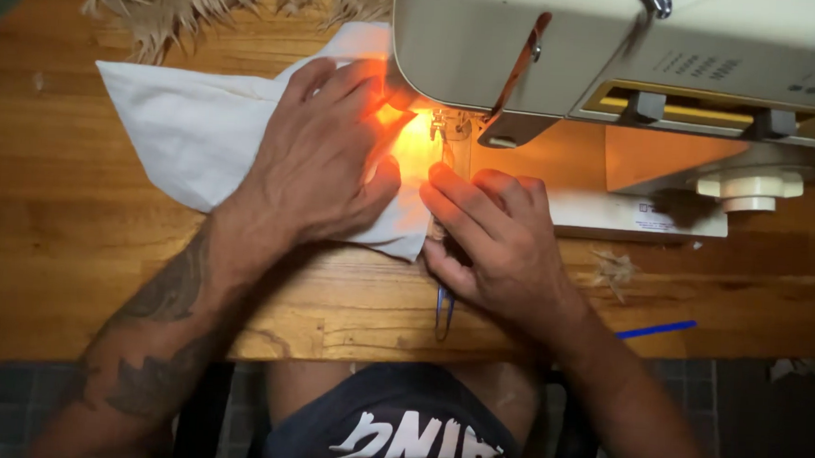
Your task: Sewing fabric using a sewing machine and trimming excess thread with a clipper
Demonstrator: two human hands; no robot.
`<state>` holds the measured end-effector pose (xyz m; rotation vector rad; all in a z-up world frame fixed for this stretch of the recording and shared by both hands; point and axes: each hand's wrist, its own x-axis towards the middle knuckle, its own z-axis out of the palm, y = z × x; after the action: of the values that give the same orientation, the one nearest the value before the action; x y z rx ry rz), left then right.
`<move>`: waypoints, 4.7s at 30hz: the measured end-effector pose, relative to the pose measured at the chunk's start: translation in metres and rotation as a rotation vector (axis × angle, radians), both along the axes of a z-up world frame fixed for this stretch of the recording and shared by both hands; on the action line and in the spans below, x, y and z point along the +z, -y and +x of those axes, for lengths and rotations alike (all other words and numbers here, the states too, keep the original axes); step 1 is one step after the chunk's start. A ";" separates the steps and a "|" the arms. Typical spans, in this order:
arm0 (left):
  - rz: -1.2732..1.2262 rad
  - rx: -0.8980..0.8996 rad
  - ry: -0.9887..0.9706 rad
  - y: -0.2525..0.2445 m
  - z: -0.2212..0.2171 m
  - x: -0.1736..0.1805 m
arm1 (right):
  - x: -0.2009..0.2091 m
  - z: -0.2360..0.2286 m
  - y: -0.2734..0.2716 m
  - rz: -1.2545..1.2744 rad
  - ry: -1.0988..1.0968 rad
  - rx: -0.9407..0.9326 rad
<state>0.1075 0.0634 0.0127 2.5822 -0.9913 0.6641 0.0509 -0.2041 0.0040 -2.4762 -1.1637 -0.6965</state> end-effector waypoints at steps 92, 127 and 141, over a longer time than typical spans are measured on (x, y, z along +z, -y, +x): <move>-0.197 0.509 0.119 0.037 -0.102 -0.071 | -0.054 -0.059 -0.069 0.892 -0.854 -0.265; -0.196 0.642 -0.075 -0.074 -0.121 -0.088 | -0.017 -0.032 -0.081 1.023 -0.891 -0.127; -1.610 0.387 -1.632 -0.349 -0.149 -0.098 | 0.005 -0.055 -0.068 1.748 -1.300 0.217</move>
<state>-0.0413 0.4124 -0.0853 0.9890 0.5165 -0.5229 -0.0043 -0.1358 0.0087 -0.7738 -0.0132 0.1447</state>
